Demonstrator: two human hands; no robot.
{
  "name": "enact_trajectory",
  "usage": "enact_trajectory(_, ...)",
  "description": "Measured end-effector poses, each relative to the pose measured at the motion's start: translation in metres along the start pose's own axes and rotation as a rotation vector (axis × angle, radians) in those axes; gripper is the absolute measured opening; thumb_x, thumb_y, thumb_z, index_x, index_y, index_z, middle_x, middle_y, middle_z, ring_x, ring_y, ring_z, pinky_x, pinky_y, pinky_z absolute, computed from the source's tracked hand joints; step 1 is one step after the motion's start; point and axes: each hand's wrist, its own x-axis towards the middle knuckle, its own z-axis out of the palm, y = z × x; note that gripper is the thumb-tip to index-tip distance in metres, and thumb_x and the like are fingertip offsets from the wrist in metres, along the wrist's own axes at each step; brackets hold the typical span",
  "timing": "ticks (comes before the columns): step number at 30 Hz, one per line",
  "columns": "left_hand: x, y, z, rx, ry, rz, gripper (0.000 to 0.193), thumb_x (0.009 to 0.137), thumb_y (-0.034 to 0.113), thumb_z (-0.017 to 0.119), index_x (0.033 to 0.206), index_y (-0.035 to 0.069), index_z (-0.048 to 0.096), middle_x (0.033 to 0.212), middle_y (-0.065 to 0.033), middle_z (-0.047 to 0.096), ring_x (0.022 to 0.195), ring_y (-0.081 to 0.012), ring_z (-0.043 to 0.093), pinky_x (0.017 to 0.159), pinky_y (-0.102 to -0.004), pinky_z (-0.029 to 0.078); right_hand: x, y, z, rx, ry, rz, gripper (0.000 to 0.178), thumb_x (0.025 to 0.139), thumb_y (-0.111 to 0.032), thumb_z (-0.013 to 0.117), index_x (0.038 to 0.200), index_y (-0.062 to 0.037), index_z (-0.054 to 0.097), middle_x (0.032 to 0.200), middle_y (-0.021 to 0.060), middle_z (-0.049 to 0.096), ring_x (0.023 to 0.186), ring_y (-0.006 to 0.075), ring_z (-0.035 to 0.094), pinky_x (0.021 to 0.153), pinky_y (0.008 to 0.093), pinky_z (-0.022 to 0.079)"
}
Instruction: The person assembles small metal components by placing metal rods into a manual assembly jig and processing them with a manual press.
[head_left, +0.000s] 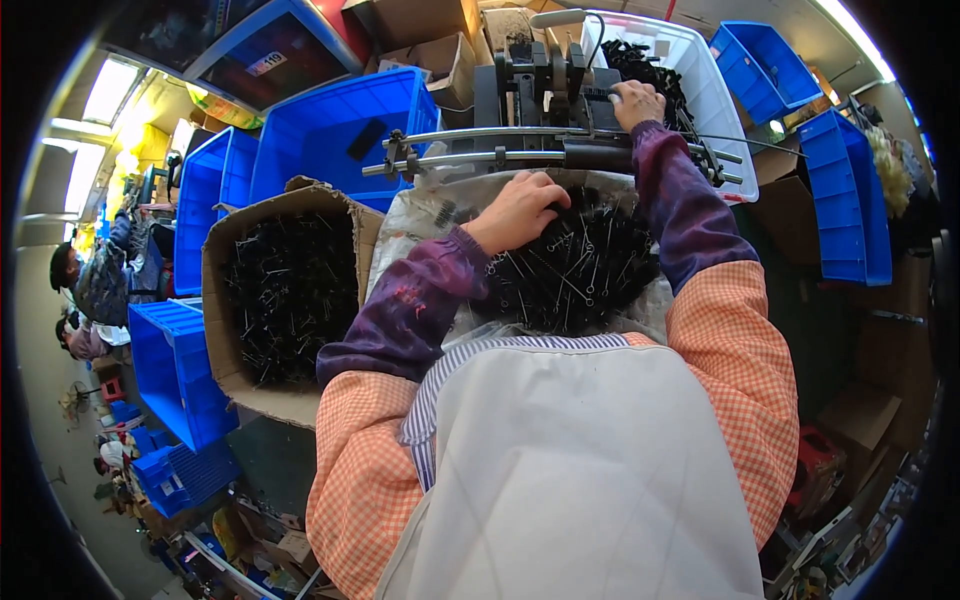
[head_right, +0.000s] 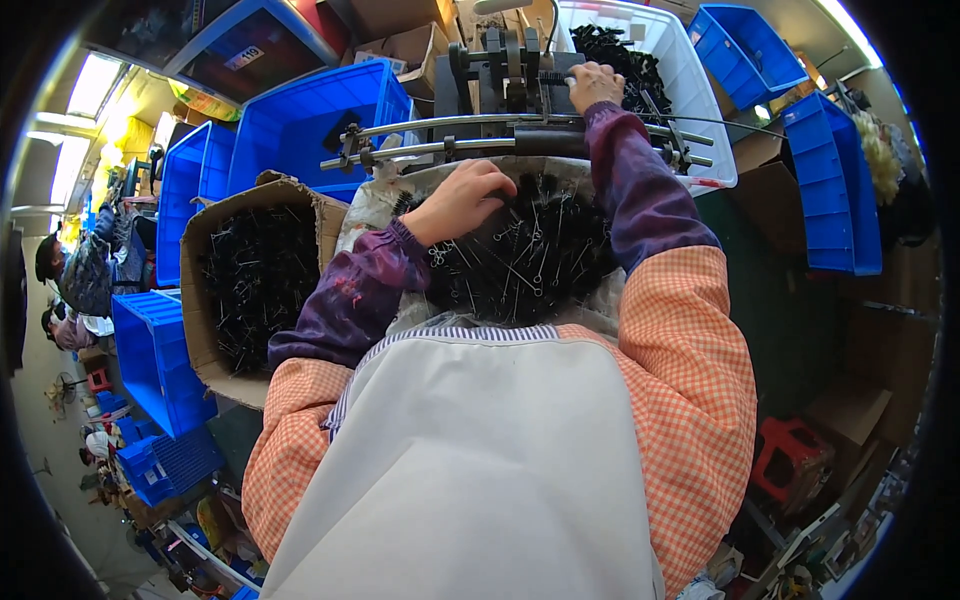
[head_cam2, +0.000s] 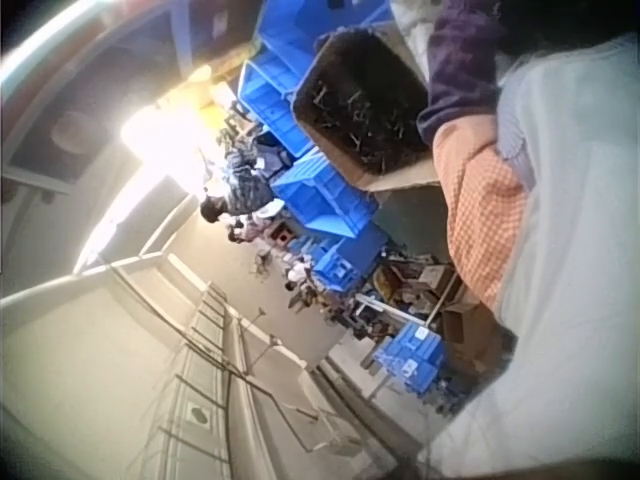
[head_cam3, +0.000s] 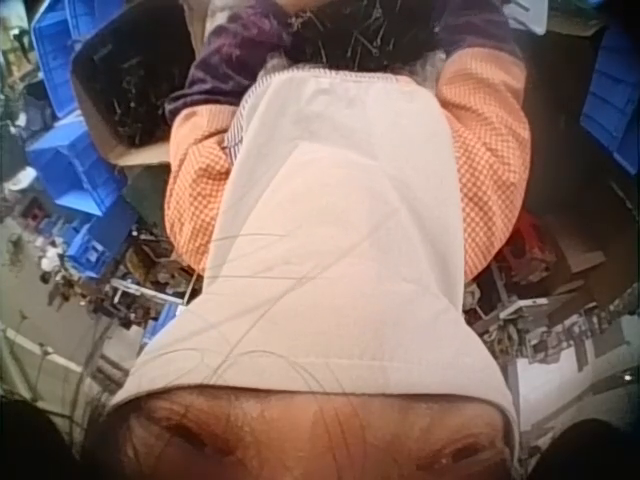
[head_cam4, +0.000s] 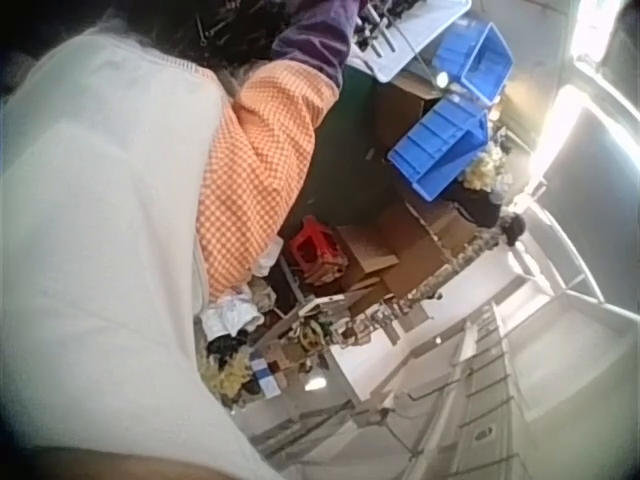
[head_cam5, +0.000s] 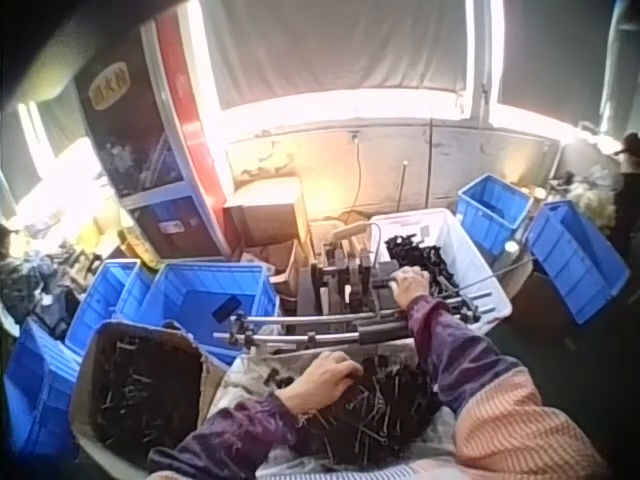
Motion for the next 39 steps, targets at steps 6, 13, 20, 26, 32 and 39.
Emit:
enact_trajectory(6,-0.001,0.016,-0.034,-0.211,0.008,-0.108,0.019,0.074,0.003,0.059,0.093,0.002,0.058,0.096,-0.0121,0.056,0.088,-0.0291,0.057,0.077,-0.0323,0.046,-0.021,-0.003,-0.006,-0.039,0.021,-0.012,0.033,0.081,-0.039,0.053,0.102,-0.0166,0.065,0.104,0.0075,0.055,0.106,0.0258,0.042,0.089,0.0420,0.031)
enact_trajectory(13,0.000,0.031,-0.041,-0.155,0.141,-0.113,0.022,0.077,0.001,0.054,0.098,0.000,0.057,0.098,-0.0154,0.056,0.091,-0.0313,0.056,0.079,-0.0334,0.046,-0.019,-0.054,0.001,-0.021,-0.006,-0.037,0.033,0.085,-0.036,0.046,0.101,-0.0122,0.062,0.106,0.0090,0.055,0.106,0.0270,0.043,0.087,0.0427,0.030)
enact_trajectory(20,0.002,0.034,-0.041,-0.119,0.206,-0.116,0.022,0.078,0.002,0.052,0.100,0.000,0.056,0.098,-0.0170,0.057,0.090,-0.0338,0.056,0.078,-0.0342,0.046,-0.023,-0.077,0.005,-0.013,0.029,-0.043,0.029,0.085,-0.030,0.045,0.100,-0.0116,0.062,0.106,0.0085,0.056,0.108,0.0247,0.043,0.089,0.0428,0.027)
enact_trajectory(26,-0.002,0.040,-0.054,-0.208,0.162,-0.304,0.022,0.080,0.007,0.059,0.101,0.000,0.055,0.080,-0.0131,0.061,0.072,-0.0239,0.060,0.066,-0.0284,0.047,-0.022,-0.034,0.001,-0.064,0.065,-0.049,0.028,0.083,-0.029,0.046,0.100,-0.0128,0.062,0.104,0.0090,0.057,0.106,0.0255,0.047,0.089,0.0447,0.028)
enact_trajectory(32,0.009,0.041,-0.048,-0.306,0.204,-0.278,0.024,0.080,0.008,0.061,0.102,0.000,0.056,0.070,-0.0108,0.059,0.064,-0.0142,0.060,0.058,-0.0261,0.045,0.001,0.007,-0.002,-0.032,-0.106,-0.010,0.027,0.084,-0.025,0.047,0.104,-0.0129,0.061,0.106,0.0103,0.058,0.102,0.0249,0.056,0.085,0.0408,0.039)
enact_trajectory(39,0.024,0.041,-0.036,-0.210,0.203,-0.213,0.024,0.079,0.008,0.061,0.101,0.000,0.056,0.078,-0.0170,0.062,0.070,-0.0271,0.062,0.064,-0.0309,0.047,0.002,0.044,-0.055,-0.206,-0.035,0.356,0.033,0.085,-0.027,0.049,0.114,-0.0110,0.051,0.110,0.0125,0.056,0.097,0.0275,0.060,0.084,0.0421,0.041)
